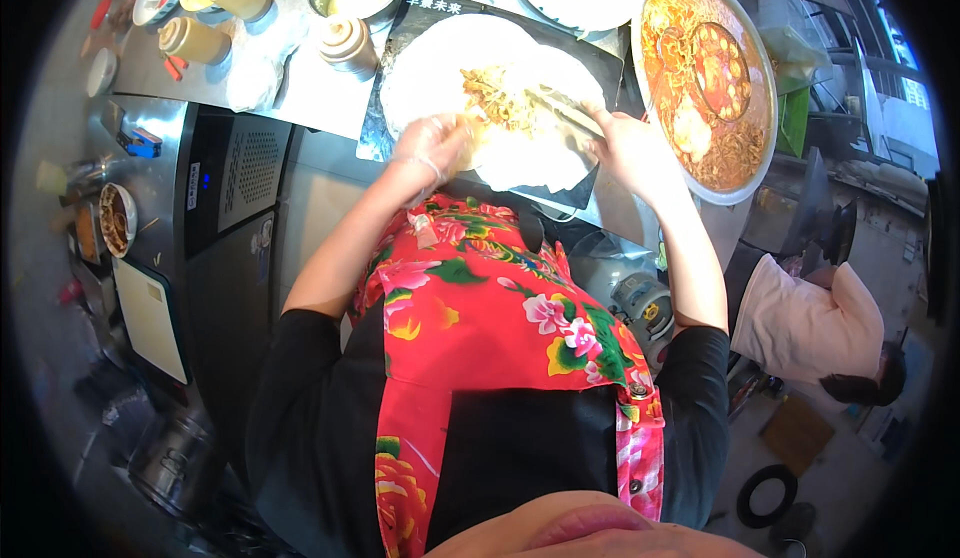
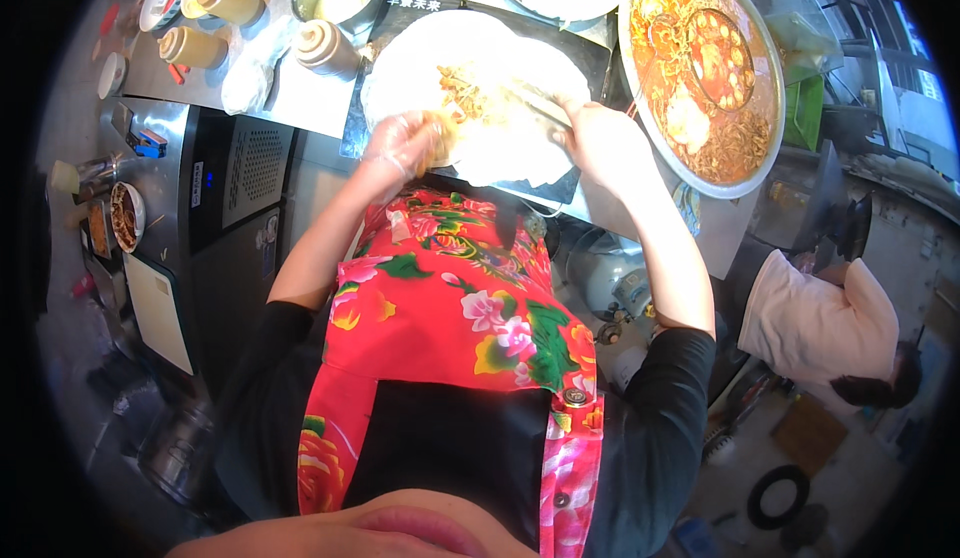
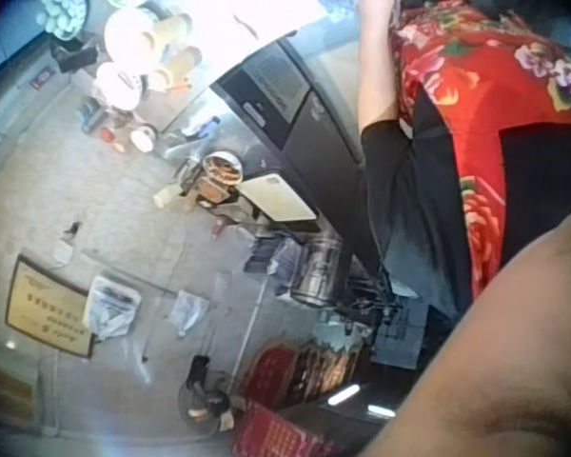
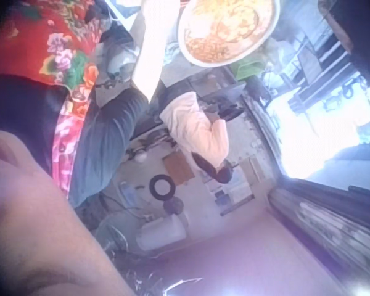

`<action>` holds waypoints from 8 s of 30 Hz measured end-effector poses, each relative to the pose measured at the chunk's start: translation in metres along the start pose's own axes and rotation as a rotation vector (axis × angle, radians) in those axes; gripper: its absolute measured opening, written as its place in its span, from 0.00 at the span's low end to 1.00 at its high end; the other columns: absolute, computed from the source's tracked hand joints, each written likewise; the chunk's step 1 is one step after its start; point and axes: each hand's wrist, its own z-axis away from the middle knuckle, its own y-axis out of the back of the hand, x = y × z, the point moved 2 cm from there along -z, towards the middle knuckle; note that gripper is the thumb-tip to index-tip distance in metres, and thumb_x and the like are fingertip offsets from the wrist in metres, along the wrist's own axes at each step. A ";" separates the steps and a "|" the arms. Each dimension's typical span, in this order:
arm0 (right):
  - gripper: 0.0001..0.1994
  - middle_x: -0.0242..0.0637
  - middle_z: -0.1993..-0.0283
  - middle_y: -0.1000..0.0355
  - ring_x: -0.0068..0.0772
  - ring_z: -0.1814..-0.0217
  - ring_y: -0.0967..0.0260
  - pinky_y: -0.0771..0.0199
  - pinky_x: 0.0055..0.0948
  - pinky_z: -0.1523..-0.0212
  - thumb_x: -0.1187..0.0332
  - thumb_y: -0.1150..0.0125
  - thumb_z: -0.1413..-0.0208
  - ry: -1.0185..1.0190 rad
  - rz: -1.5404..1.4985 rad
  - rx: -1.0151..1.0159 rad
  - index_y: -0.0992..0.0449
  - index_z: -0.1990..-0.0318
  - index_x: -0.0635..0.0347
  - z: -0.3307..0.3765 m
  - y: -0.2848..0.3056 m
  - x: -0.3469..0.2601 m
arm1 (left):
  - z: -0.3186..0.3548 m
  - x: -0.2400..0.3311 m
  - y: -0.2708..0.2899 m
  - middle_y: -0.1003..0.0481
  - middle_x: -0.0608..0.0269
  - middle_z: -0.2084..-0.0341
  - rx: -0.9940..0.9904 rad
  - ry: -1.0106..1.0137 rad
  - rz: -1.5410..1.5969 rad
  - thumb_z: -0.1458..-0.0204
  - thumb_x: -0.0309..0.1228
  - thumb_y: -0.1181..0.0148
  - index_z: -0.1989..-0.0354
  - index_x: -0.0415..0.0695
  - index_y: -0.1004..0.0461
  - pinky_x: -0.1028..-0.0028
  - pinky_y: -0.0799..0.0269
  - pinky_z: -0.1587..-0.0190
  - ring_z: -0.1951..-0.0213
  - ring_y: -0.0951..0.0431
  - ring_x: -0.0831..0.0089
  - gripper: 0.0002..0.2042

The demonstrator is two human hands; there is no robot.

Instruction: The person assembles food wraps by layering noodles, vegetables, and sauces onto a thin sheet, then rolling and folding the sheet into a compact bundle. The person uses tongs to transfer ingredients and hands to fold the wrap, placing the finished bundle into a plastic bag.

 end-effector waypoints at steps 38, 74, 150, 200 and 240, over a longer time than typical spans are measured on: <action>0.29 0.41 0.49 0.21 0.41 0.48 0.24 0.27 0.42 0.45 0.59 0.39 0.37 0.109 -0.519 -0.014 0.36 0.29 0.52 -0.068 0.036 0.063 | 0.002 -0.011 0.032 0.22 0.62 0.54 0.378 -0.239 -0.207 0.37 0.24 0.45 0.47 0.37 0.25 0.75 0.28 0.48 0.54 0.24 0.78 0.12; 0.34 0.21 0.73 0.34 0.13 0.76 0.39 0.36 0.17 0.74 0.65 0.33 0.40 -0.139 -0.919 0.116 0.38 0.27 0.52 0.025 -0.010 0.071 | -0.093 0.139 -0.030 0.21 0.47 0.60 -0.206 -0.618 -1.184 0.45 0.42 0.35 0.48 0.43 0.22 0.60 0.23 0.53 0.56 0.20 0.51 0.21; 0.32 0.46 0.43 0.25 0.38 0.46 0.24 0.23 0.36 0.44 0.61 0.28 0.46 0.007 -1.795 0.066 0.32 0.37 0.65 -0.069 -0.024 -0.123 | 0.059 0.081 0.061 0.21 0.62 0.50 0.082 -0.393 0.161 0.34 0.30 0.45 0.46 0.35 0.23 0.74 0.30 0.45 0.48 0.24 0.76 0.13; 0.07 0.42 0.69 0.21 0.41 0.61 0.23 0.29 0.38 0.49 0.66 0.39 0.48 0.619 0.284 0.577 0.18 0.70 0.58 -0.325 0.041 -0.217 | 0.014 0.050 0.170 0.23 0.49 0.48 0.480 -0.478 0.655 0.32 0.36 0.48 0.46 0.36 0.27 0.61 0.34 0.35 0.43 0.24 0.59 0.16; 0.09 0.20 0.76 0.31 0.11 0.77 0.44 0.46 0.18 0.74 0.66 0.36 0.37 -0.176 -1.543 0.128 0.17 0.65 0.62 -0.046 -0.031 -0.038 | 0.053 0.129 0.144 0.24 0.56 0.58 0.306 -0.776 0.683 0.33 0.30 0.48 0.52 0.37 0.28 0.60 0.24 0.43 0.54 0.20 0.64 0.09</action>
